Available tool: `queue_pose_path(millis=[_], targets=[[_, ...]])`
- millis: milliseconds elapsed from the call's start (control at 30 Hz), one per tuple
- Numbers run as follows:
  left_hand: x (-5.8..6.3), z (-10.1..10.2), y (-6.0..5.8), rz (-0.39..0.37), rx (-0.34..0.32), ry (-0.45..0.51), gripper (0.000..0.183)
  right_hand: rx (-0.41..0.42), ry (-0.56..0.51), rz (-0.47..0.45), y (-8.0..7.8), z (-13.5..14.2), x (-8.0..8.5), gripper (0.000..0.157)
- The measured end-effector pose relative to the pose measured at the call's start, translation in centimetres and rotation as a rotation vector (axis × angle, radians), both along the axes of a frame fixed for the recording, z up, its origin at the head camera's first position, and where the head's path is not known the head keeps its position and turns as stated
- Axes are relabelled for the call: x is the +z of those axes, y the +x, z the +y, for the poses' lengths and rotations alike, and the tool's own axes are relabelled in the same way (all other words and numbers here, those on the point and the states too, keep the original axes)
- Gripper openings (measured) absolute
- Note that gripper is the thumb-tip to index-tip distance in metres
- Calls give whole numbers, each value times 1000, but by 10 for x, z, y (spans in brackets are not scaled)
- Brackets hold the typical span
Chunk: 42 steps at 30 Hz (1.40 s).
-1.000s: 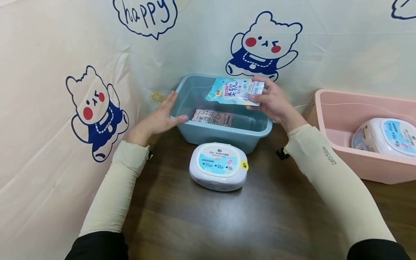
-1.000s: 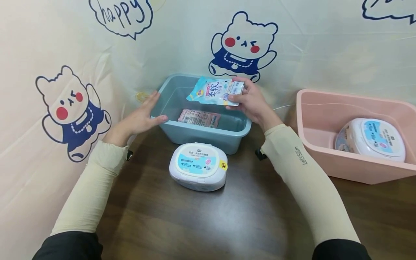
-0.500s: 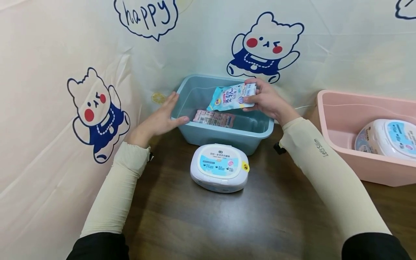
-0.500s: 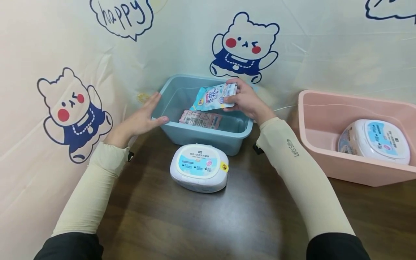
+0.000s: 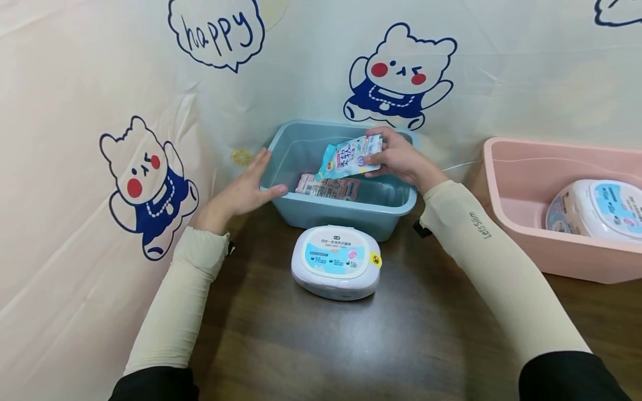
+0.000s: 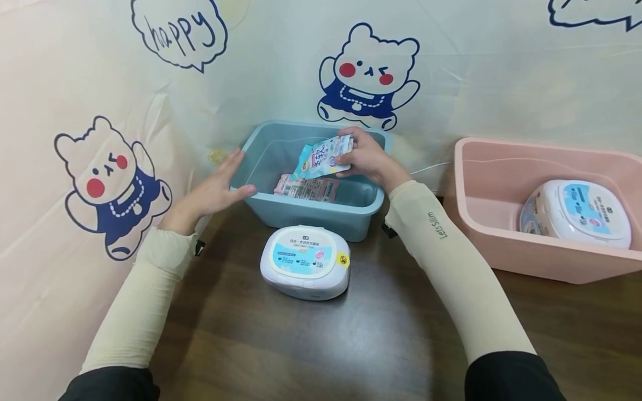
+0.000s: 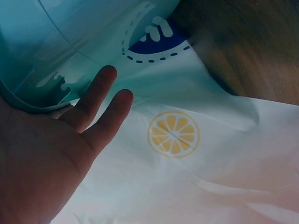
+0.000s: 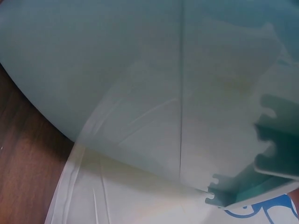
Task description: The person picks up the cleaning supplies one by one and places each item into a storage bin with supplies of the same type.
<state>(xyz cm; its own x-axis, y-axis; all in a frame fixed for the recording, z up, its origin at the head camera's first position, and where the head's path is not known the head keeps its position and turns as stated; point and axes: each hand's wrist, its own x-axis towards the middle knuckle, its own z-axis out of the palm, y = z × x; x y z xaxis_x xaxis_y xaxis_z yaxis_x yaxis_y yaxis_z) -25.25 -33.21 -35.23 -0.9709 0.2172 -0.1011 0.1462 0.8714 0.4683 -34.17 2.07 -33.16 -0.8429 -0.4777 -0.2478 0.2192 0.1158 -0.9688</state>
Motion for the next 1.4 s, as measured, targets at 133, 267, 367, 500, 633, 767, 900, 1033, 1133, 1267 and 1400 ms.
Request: queue_pose_path(millis=[133, 267, 367, 500, 633, 767, 900, 1033, 1133, 1267, 1400], targets=[[0, 1, 0, -6, 9, 8, 103, 34, 9, -7, 0, -1, 0, 68], [-1, 1, 1, -3, 10, 11, 103, 69, 7, -22, -1, -2, -1, 68], [-2, 2, 2, 6, 12, 14, 103, 76, 131, 40, -1, -5, -2, 75], [-1, 3, 4, 14, 15, 22, 103, 53, 423, 204, 2, -7, -3, 88], [1, 4, 6, 12, 14, 26, 102, 23, 516, 263, 7, -5, -2, 94], [3, 6, 8, 16, 3, 24, 101, 18, 507, 261, 10, -3, 0, 94], [4, 8, 7, 18, -7, 21, 101, 8, 491, 263, 10, 1, 2, 92], [3, 9, 6, 18, -4, 18, 101, 0, 452, 296, 11, 5, 5, 91], [3, 9, 5, 15, -4, 16, 100, -6, 392, 322, 12, 9, 8, 87], [2, 7, 5, 16, -3, 14, 100, -23, 280, 335, 15, 15, 16, 80], [0, 2, 5, 8, 7, 11, 101, -46, 236, 359, 22, 23, 25, 73]])
